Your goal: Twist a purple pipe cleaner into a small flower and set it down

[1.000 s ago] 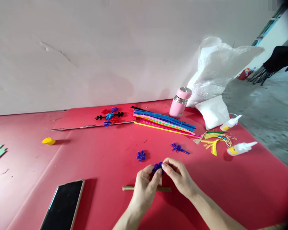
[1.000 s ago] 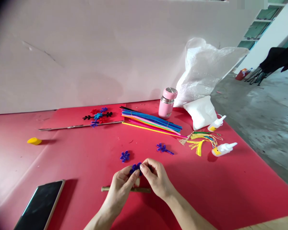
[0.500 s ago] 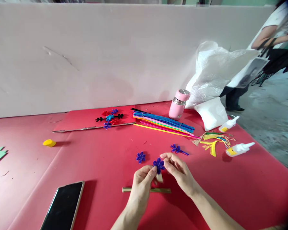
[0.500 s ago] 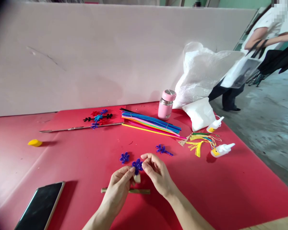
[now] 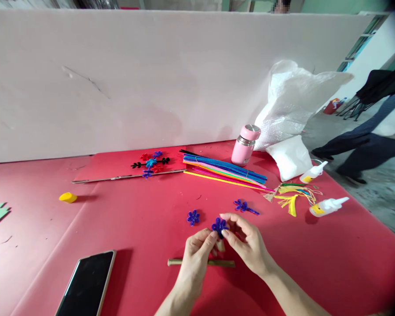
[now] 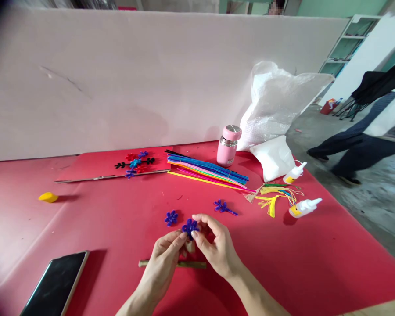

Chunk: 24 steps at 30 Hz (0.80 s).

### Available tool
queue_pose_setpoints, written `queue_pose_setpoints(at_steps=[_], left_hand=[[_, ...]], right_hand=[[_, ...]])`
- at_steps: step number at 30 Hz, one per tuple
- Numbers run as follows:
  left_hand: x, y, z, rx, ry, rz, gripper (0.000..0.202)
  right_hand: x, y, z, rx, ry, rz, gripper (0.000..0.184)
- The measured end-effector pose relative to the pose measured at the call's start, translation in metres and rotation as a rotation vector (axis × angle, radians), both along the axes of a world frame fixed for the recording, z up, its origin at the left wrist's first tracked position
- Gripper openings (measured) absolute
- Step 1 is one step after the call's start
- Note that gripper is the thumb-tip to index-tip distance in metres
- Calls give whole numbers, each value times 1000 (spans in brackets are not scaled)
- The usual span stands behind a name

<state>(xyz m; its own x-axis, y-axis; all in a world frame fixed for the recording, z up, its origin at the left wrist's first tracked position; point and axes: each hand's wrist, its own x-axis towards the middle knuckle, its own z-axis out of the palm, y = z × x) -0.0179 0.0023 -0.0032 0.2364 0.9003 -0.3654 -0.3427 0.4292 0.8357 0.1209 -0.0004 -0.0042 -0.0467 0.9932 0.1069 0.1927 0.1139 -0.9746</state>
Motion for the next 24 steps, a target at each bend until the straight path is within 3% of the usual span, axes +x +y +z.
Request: queue_pose_setpoints(at_steps=[6, 10, 15, 19, 24], left_hand=[[-1, -1, -2, 27, 38, -2, 29], [-3, 1, 3, 51, 54, -1, 25], [-1, 4, 6, 0, 90, -39, 24], [-1, 3, 3, -47, 28, -20, 25], [-3, 3, 2, -67, -96, -22, 23]], right_hand=[[3, 4, 0, -120, 221, 10, 16], [4, 3, 1, -144, 255, 71, 16], [4, 0, 4, -123, 177, 169, 18], [5, -1, 9, -22, -8, 166, 36], [5, 2, 9, 95, -144, 165, 29]])
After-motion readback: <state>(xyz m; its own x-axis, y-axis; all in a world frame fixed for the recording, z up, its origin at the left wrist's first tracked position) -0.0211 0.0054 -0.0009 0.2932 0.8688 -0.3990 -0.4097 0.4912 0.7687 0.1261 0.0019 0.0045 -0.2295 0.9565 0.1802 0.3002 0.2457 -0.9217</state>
